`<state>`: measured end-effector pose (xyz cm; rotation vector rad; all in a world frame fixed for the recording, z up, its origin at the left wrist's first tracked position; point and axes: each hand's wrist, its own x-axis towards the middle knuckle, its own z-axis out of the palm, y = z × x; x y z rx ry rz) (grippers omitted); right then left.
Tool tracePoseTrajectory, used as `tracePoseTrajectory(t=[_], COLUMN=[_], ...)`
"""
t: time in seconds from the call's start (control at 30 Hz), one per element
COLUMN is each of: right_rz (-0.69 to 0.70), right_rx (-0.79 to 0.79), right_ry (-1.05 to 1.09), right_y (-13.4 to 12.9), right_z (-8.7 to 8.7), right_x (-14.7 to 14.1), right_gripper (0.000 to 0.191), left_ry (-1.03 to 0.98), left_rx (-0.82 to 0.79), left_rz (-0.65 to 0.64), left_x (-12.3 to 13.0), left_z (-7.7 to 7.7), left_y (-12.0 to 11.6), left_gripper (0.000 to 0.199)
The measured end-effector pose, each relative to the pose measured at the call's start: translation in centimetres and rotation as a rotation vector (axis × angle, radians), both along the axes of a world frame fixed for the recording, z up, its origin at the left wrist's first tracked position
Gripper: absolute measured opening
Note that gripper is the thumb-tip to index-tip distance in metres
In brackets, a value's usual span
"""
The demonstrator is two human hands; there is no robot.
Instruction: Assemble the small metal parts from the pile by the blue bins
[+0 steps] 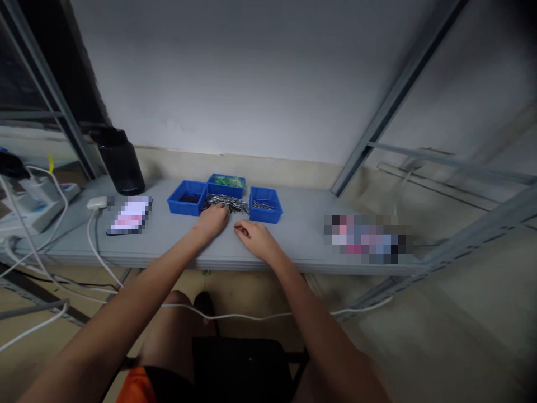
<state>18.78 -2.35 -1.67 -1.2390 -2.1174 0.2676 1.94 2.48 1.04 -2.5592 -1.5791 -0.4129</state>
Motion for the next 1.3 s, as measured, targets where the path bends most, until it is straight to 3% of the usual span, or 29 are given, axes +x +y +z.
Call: tracePoseTrajectory(t=[0.53, 0.73, 0.83, 1.03, 1.13, 1.3], right_rz=[0.006, 0.019, -0.017, -0.076, -0.068, -0.054], right_rx=[0.014, 0.023, 0.002, 0.011, 0.025, 0.025], right_ry=[-0.011, -0.013, 0.004, 0.04, -0.004, -0.014], right_y=[0.1, 0.2, 0.1, 0.0, 0.0, -0.2], right_z=[-0.1, -0.3, -0.1, 0.2, 0.1, 0.1], right_x=[0.1, 0.1, 0.1, 0.0, 0.0, 0.0], right_gripper=[0.014, 0.015, 0.017, 0.027, 0.019, 0.019], left_ry=[-0.091, -0.111, -0.185, -0.323, -0.336, -0.296], left_rx=[0.002, -0.007, 0.021, 0.0, -0.003, -0.021], left_rz=[0.171, 0.189, 0.108, -0.226, -0.269, -0.235], left_x=[1.2, 0.9, -0.2, -2.3, -2.4, -2.3], left_z=[-0.4, 0.4, 0.4, -1.4, -1.8, -1.8], left_y=[1.2, -0.6, -2.0, -3.2, -3.1, -3.2], left_gripper=[0.027, 0.026, 0.02, 0.02, 0.018, 0.016])
